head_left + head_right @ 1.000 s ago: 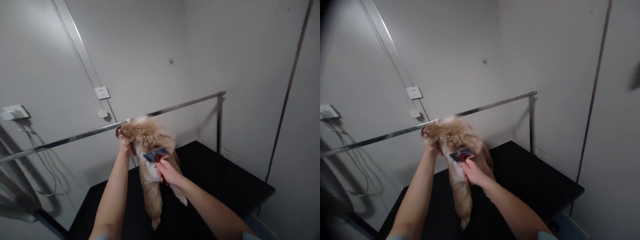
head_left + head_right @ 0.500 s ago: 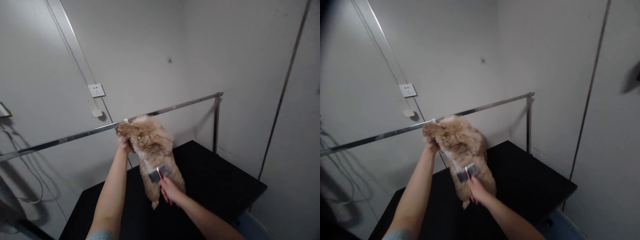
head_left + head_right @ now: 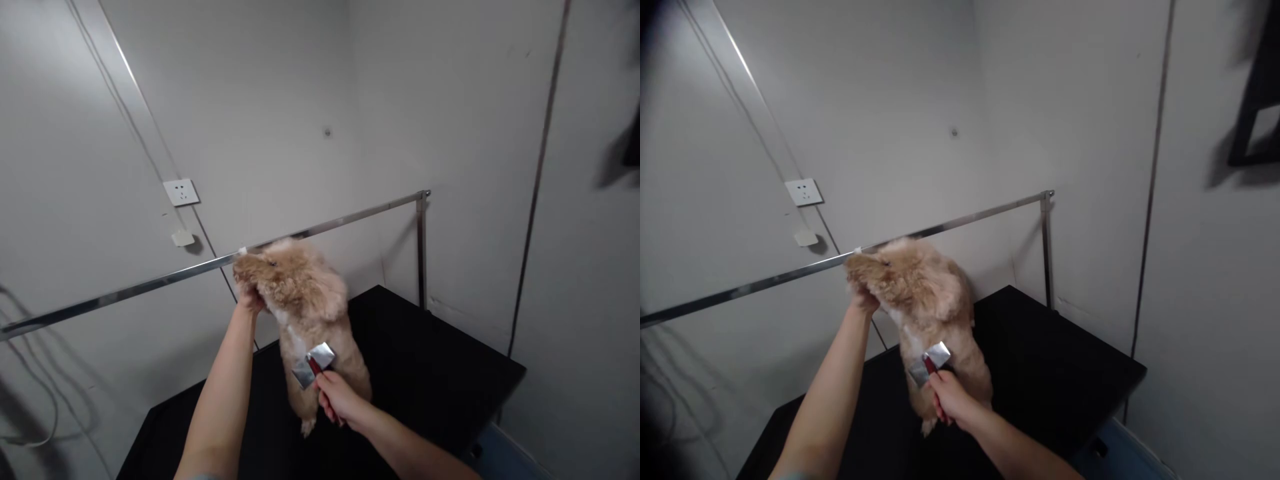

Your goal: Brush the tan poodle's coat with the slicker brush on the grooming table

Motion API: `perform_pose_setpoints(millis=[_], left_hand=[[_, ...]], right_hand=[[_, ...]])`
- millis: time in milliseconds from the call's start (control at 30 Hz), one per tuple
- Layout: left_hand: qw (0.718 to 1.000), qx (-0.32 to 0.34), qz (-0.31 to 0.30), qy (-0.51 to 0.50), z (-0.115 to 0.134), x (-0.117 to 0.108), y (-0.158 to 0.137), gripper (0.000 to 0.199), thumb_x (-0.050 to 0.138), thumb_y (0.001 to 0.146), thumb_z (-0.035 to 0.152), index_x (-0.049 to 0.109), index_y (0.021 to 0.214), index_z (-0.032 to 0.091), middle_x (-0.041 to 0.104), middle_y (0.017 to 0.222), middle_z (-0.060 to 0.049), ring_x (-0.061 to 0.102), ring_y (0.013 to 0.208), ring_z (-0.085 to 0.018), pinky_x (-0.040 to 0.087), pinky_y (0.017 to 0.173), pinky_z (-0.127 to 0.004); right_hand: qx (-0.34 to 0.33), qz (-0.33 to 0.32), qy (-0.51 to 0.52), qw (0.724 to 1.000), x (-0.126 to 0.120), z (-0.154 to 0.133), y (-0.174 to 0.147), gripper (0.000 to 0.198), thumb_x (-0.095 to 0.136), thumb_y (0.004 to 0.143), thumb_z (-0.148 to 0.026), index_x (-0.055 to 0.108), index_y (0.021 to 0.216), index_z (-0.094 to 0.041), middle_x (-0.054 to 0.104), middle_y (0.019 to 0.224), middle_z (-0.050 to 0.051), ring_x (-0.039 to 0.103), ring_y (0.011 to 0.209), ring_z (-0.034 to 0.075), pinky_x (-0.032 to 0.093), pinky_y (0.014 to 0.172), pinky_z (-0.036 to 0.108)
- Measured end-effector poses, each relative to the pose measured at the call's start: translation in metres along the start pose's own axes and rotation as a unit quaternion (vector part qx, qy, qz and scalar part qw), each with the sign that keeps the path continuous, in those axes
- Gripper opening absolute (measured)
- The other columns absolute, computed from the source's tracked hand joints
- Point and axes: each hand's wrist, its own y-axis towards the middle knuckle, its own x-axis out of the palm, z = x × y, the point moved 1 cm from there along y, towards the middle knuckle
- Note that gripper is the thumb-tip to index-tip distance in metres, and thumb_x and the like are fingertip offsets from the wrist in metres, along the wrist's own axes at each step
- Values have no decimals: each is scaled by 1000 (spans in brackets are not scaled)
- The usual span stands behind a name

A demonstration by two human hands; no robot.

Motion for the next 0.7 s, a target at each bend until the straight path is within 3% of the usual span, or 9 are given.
perform_pose_setpoints(millis=[133, 233, 333, 533, 700], left_hand=[[999, -39, 7, -20, -8, 2, 3, 63, 85, 42, 62, 63, 84, 20, 68, 84, -2, 64, 85, -22, 55, 81, -36], [997, -56, 22, -37, -12, 1, 4, 65, 77, 49, 72, 63, 88, 21, 68, 84, -2, 61, 97, -24, 53, 86, -37], [995, -80, 15, -54, -16, -1, 6, 68, 61, 61, 81, 64, 90, 20, 69, 84, -4, 58, 109, -27, 51, 90, -38], [994, -54, -19, -90, -27, -5, 13, 67, 68, 56, 78, 66, 87, 18, 72, 85, -4, 65, 92, -24, 54, 83, -35], [991, -69, 29, -110, -32, -9, 14, 56, 61, 70, 72, 66, 90, 20, 74, 87, -2, 67, 84, -19, 55, 77, -30]], right_hand=[[-131, 13, -8, 991, -12, -34, 2, 24, 38, 95, -41, 49, 92, -20, 48, 55, -8, 41, 36, 6, 21, 30, 15], [-63, 33, -41, 997, -13, -21, -1, 20, 39, 95, -38, 46, 89, -21, 48, 52, -8, 42, 34, 7, 23, 31, 15], [30, -4, -52, 998, -9, 0, -10, 18, 36, 95, -35, 46, 90, -21, 48, 48, -8, 40, 31, 8, 23, 30, 16], [-101, 1, -31, 994, -30, -46, -2, 16, 37, 96, -33, 46, 91, -21, 52, 54, -8, 46, 37, 7, 27, 32, 14], [50, -68, -99, 991, -33, -19, -11, 15, 36, 95, -29, 45, 88, -21, 51, 48, -7, 45, 32, 8, 28, 31, 15]])
